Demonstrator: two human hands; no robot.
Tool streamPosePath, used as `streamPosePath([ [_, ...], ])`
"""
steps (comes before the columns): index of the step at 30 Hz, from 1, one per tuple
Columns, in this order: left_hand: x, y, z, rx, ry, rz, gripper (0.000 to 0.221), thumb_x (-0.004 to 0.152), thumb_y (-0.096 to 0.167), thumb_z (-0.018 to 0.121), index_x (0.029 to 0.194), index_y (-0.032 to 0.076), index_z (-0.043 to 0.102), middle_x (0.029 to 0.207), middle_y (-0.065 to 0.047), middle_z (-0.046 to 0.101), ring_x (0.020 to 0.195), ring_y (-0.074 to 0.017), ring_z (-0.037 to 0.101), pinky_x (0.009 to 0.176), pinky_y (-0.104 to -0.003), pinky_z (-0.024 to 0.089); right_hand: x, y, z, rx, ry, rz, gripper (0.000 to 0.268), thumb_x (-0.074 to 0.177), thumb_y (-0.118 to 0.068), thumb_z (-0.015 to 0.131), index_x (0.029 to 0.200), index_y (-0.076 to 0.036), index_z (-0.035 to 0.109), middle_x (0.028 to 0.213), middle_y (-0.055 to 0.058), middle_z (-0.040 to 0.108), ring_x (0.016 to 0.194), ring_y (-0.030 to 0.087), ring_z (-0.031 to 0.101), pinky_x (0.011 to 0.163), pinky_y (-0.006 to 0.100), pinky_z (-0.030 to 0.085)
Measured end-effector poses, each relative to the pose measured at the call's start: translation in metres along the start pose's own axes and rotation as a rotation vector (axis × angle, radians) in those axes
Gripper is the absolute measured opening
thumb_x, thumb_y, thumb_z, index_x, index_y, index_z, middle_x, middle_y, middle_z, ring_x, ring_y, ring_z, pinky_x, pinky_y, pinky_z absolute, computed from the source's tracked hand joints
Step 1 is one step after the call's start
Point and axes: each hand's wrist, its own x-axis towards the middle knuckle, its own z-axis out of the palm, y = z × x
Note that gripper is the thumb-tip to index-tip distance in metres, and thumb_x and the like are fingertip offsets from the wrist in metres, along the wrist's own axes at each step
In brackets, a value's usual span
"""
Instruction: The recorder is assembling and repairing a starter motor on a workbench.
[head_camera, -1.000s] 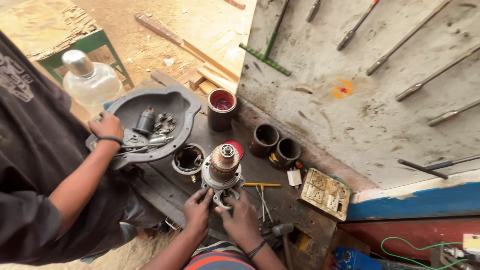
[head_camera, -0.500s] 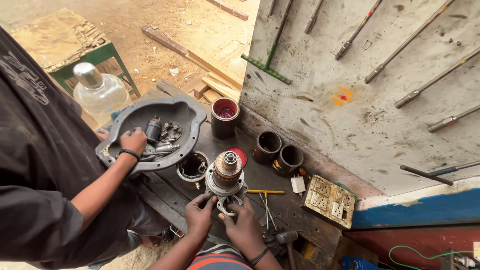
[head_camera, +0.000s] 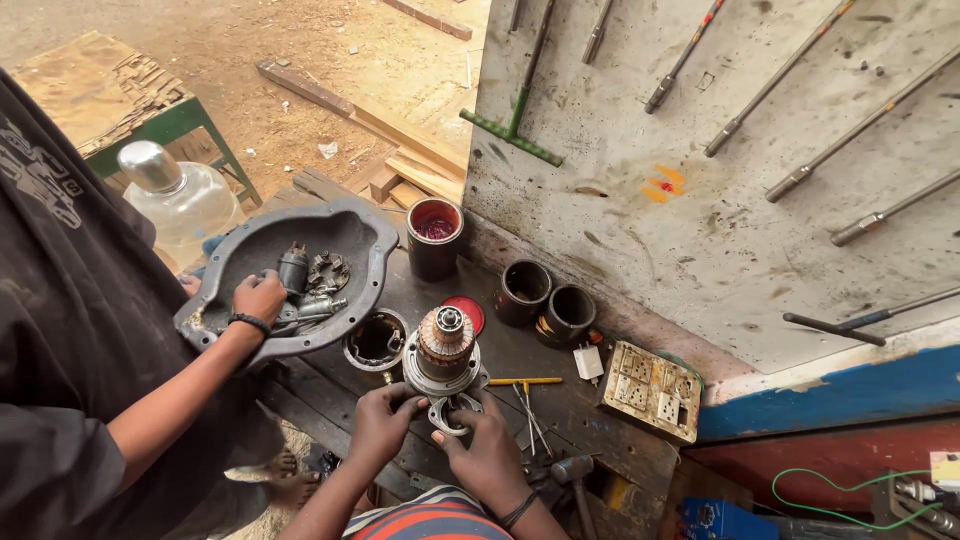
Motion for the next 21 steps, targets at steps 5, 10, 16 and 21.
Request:
streamPosePath([
  [5,-0.006,-0.019,0.009,0.142,0.177,0.243,0.012,0.083,0.006,0.077,0.094,0.003,0.081,0.082,-0.008,0.080,0.067,-0.0164,0.075,0.062,-0.031,0.058,-0.001,-0.004,-0.002,0.014,0.014,-0.020,0.036,0.076,-0.026,0.085,0.103,-0.003,0.079,0.143,0.013,0.055,0.134,0.032,0.056,0.106,0.041,0.048],
  [10,-0.003,-0.042,0.016,0.069,0.246,0.455,0.015,0.083,0.005,0.074,0.096,0.001,0.079,0.088,-0.009,0.080,0.071,-0.0150,0.077,0.063,-0.029,0.059,-0.002,-0.002,0.000,-0.005,0.031,-0.015,0.040,0.075,-0.027,0.087,0.108,-0.005,0.080,0.147,0.017,0.050,0.131,0.035,0.056,0.105,0.042,0.048],
  [16,0.009,-0.060,0.026,-0.566,-0.018,-0.178,0.018,0.092,0.013,0.073,0.097,-0.003,0.077,0.083,-0.008,0.077,0.074,-0.0149,0.071,0.070,-0.030,0.059,0.000,0.002,0.001,0.003,0.036,-0.058,0.036,0.074,-0.026,0.087,0.102,-0.004,0.080,0.147,0.018,0.051,0.130,0.036,0.059,0.103,0.042,0.050],
  [21,0.008,-0.073,0.045,-0.779,0.060,-0.291,0.017,0.093,0.011,0.072,0.099,-0.004,0.074,0.085,-0.006,0.074,0.077,-0.0121,0.066,0.071,-0.027,0.055,0.001,-0.002,-0.002,-0.012,0.009,-0.014,0.041,0.074,-0.027,0.087,0.107,-0.004,0.080,0.148,0.017,0.050,0.130,0.035,0.059,0.104,0.041,0.050],
])
